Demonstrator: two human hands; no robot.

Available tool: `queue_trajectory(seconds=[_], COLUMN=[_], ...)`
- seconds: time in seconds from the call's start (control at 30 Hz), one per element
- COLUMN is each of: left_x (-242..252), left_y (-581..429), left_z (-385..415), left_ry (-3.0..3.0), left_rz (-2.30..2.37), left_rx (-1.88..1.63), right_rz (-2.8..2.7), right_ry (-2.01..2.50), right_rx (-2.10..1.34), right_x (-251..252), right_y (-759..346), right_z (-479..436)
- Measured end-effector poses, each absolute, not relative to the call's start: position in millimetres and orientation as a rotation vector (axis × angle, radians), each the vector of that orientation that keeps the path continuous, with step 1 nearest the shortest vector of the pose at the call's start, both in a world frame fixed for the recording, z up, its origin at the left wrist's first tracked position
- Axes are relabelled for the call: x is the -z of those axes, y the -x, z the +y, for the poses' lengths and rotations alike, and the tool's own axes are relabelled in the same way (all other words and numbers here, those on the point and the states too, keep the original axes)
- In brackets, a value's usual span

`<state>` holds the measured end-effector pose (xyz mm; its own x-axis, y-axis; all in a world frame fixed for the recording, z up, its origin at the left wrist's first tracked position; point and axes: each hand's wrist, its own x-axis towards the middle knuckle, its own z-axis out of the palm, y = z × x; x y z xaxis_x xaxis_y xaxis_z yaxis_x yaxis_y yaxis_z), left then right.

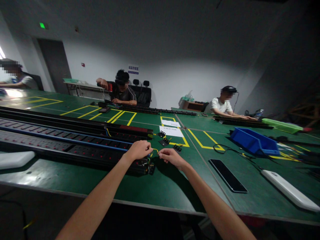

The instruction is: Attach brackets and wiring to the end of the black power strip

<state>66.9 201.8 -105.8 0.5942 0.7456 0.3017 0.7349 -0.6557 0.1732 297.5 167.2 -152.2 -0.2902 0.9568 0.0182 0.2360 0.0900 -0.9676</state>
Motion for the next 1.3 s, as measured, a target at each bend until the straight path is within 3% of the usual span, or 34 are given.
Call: queue_trajectory(seconds=[1.3], left_x=[107.0], left_y=[-66.8], left_z=[202.9], left_ry=[-2.790], left_rz=[1.287], left_rx=[-0.543], right_rz=[-1.624], right_ry=[1.212], right_rx=[-1.266], right_x=[149.8], right_y=[-296.1], right_z=[165.1])
